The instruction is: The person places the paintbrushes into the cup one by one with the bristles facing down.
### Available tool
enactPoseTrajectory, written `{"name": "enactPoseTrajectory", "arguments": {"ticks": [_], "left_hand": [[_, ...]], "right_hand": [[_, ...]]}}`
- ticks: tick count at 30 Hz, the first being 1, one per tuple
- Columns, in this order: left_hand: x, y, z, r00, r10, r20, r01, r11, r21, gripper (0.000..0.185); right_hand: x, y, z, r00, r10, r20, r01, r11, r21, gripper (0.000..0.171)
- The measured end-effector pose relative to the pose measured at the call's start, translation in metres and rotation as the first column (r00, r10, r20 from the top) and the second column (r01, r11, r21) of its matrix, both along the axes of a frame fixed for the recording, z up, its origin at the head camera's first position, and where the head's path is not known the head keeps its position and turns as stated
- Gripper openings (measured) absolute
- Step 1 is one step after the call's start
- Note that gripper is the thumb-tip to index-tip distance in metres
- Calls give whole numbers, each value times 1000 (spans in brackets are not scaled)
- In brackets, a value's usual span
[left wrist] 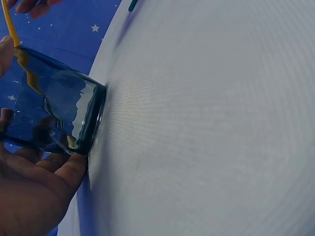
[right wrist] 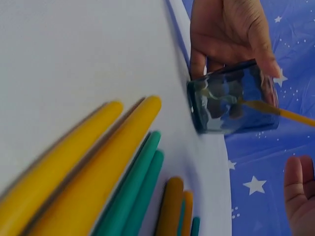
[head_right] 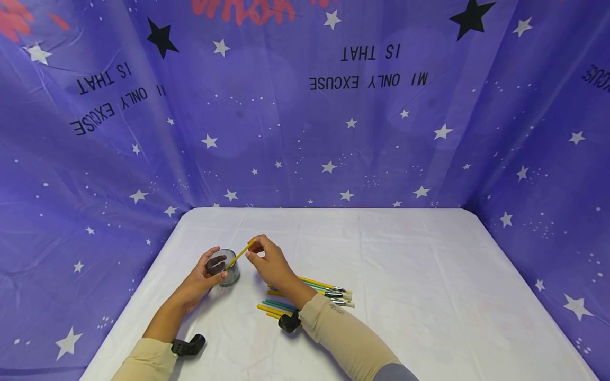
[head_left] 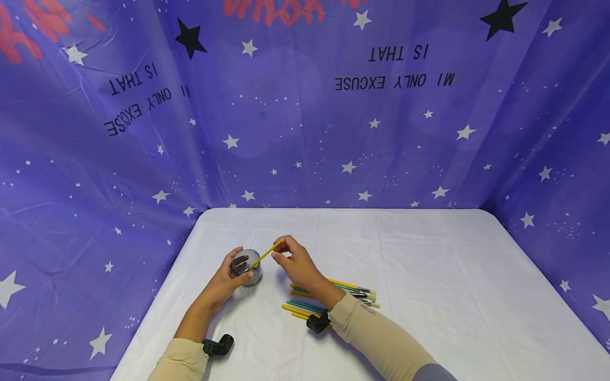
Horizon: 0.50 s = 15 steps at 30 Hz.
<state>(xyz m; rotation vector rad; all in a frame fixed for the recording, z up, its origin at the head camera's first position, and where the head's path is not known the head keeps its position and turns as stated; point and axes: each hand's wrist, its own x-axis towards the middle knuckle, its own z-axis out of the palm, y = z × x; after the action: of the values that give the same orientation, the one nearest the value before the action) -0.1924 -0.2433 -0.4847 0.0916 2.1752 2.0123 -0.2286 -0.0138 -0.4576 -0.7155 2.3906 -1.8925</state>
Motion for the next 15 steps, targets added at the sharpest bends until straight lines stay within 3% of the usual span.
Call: {"name": "enactPoseTrajectory", "arguments": {"ticks": [9,15], "left_hand": [[-1,-1,-2,1000,-6,-5,6,1000,3,84],[-1,-1,-2,1000,-15,-10,15,1000,15,84]], "right_hand": [[-12,26,-16,997,77,-9,-74,985,156,22],[-21,48,-19,987,154,47,-161,931,328,26]]}}
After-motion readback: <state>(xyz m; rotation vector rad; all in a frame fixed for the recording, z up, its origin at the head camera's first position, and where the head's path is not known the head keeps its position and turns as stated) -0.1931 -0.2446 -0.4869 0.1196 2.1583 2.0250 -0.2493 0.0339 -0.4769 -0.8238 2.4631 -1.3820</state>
